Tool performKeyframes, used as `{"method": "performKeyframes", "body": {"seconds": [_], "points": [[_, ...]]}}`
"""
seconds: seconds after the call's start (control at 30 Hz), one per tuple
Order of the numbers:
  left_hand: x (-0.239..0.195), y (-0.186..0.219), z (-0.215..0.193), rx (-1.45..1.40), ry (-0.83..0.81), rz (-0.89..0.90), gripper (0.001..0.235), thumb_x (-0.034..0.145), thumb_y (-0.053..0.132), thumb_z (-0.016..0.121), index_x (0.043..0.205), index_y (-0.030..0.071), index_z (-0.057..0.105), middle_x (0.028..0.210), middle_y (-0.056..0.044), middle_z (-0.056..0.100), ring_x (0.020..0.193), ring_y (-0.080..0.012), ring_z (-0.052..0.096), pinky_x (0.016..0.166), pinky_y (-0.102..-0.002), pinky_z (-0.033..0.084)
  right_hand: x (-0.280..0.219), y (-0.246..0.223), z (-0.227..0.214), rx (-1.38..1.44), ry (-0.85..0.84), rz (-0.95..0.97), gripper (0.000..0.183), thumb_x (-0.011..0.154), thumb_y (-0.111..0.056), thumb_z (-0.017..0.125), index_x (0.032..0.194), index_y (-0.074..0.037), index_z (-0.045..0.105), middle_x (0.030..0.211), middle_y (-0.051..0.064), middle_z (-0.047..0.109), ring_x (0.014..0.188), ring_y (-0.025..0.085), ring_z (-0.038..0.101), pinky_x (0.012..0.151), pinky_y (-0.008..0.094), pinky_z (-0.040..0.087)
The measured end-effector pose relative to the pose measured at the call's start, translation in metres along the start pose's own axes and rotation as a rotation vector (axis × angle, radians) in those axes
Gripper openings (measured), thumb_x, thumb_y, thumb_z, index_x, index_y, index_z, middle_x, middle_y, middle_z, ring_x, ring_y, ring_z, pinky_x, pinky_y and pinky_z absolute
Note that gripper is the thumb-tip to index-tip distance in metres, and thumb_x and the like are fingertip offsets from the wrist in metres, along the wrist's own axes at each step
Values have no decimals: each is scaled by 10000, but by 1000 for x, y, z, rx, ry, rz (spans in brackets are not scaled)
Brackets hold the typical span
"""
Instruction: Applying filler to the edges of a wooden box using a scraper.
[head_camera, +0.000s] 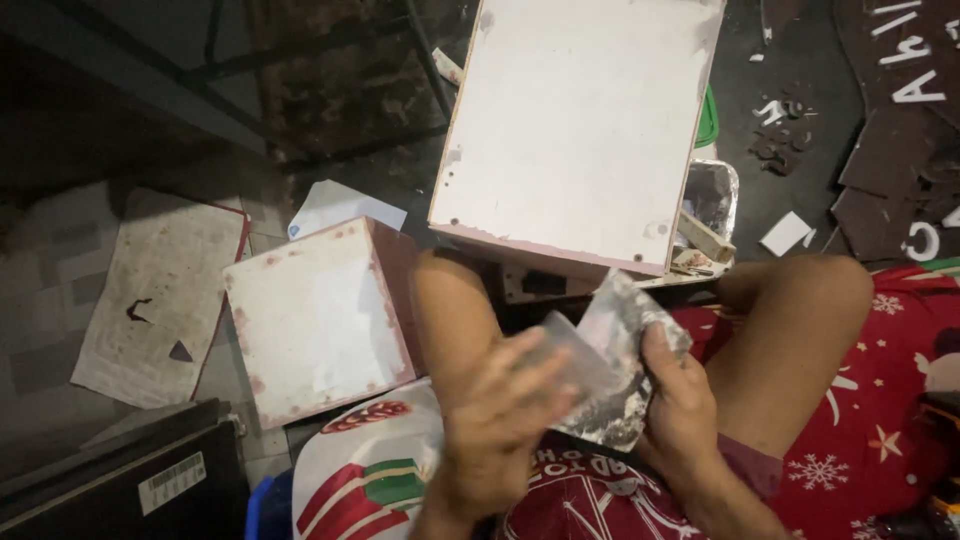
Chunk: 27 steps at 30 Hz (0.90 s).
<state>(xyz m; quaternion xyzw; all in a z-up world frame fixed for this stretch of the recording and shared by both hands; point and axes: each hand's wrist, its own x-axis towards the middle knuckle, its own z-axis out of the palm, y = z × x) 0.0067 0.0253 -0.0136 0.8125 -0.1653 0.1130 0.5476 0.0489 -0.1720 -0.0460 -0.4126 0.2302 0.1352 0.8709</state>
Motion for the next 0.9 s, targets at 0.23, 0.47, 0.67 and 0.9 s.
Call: {"method": "performKeyframes", "body": {"seconds": [0.23, 0.47, 0.67, 0.9], "points": [[16, 15, 0, 47, 60, -156, 339, 899, -87, 581, 1211, 1, 682, 1323, -219, 677, 1278, -358, 632, 1121, -435, 527, 0, -12, 8, -299, 148, -408, 262, 1109, -319, 512, 1047, -76, 589, 820, -39, 594, 603, 60, 579, 515, 187, 492], [-5, 25, -17, -70, 295, -575, 286, 872, 161, 604, 1058, -22, 721, 858, -100, 763, 681, -195, 693, 630, -305, 571, 1, -12, 21, -130, 99, -524, 385, 1115, -332, 397, 1345, -37, 487, 1152, 81, 613, 990, 167, 636, 894, 281, 550], [6, 29, 1, -431, 332, -697, 482, 850, 176, 609, 1261, -74, 649, 1036, -167, 764, 855, -203, 697, 772, -301, 560, -3, 7, 17, -278, 125, -543, 370, 1102, -321, 426, 1222, 4, 553, 1004, 68, 639, 790, 147, 631, 705, 253, 538], [25, 22, -17, -165, 286, -595, 453, 863, 234, 582, 1207, -41, 689, 845, -131, 785, 646, -170, 696, 526, -248, 543, 6, -8, 9, -1007, -485, -373, 306, 941, -164, 542, 674, -53, 643, 587, 18, 637, 444, 142, 504, 432, 286, 427]]}}
